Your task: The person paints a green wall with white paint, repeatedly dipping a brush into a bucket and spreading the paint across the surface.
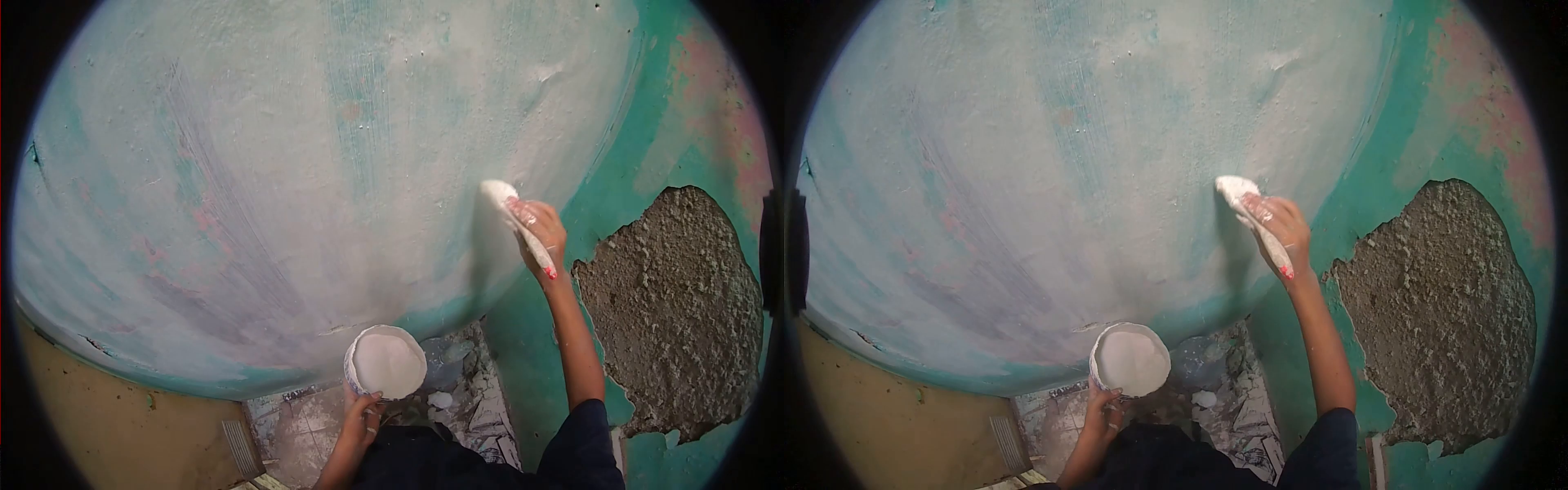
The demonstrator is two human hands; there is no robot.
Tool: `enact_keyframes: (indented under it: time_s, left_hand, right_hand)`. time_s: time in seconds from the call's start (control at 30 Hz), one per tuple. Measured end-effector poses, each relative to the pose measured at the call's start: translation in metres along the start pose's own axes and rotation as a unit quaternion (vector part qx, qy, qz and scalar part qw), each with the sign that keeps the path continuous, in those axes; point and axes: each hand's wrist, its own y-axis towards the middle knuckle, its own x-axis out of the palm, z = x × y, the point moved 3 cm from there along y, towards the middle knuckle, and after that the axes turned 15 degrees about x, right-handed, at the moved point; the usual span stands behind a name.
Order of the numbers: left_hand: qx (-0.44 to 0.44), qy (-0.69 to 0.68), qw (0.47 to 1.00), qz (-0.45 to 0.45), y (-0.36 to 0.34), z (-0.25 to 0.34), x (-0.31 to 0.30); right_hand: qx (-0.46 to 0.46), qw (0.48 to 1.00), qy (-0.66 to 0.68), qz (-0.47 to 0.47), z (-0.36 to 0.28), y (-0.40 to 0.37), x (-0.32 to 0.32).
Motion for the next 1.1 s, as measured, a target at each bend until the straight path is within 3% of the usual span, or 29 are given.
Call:
enact_keyframes:
  time_s: [0.13, 0.37, 0.63, 0.7, 0.73, 0.8, 0.83, 0.9, 0.97, 1.03, 1.1]
  left_hand:
    - [0.008, -0.003, 1.000, 0.016, -0.005, -0.001, -0.008]
    - [0.005, -0.008, 0.999, 0.052, -0.015, 0.010, -0.019]
    - [-0.013, 0.059, 0.998, 0.026, -0.013, 0.018, -0.018]
    - [-0.017, 0.065, 0.998, 0.018, -0.009, 0.020, -0.021]
    - [-0.008, 0.050, 0.999, 0.004, -0.007, 0.020, -0.023]
    - [-0.005, 0.033, 0.999, -0.007, -0.007, 0.023, -0.022]
    - [0.005, 0.013, 1.000, -0.008, -0.007, 0.028, -0.020]
    - [0.012, -0.006, 1.000, -0.007, -0.008, 0.037, -0.022]
    - [0.033, -0.005, 0.999, -0.039, -0.011, 0.047, -0.026]
    - [0.047, 0.007, 0.998, -0.044, -0.016, 0.052, -0.039]
    - [0.060, 0.018, 0.997, -0.050, -0.023, 0.060, -0.050]
  right_hand:
    - [0.020, 1.000, 0.003, 0.023, 0.000, -0.047, 0.032]
    - [0.057, 0.989, 0.025, -0.131, 0.020, -0.212, 0.119]
    - [0.087, 0.969, 0.062, -0.221, 0.010, -0.224, 0.107]
    - [0.188, 0.961, 0.106, -0.173, -0.012, -0.222, 0.090]
    - [0.189, 0.961, 0.104, -0.174, -0.028, -0.220, 0.084]
    - [0.361, 0.906, 0.192, -0.113, -0.056, -0.221, 0.068]
    - [0.363, 0.905, 0.189, -0.116, -0.078, -0.216, 0.060]
    - [0.477, 0.829, 0.290, -0.032, -0.118, -0.208, 0.044]
    - [0.495, 0.812, 0.308, -0.031, -0.158, -0.201, 0.029]
    - [0.545, 0.762, 0.344, -0.061, -0.191, -0.206, 0.026]
    - [0.542, 0.774, 0.323, -0.057, -0.222, -0.205, 0.029]
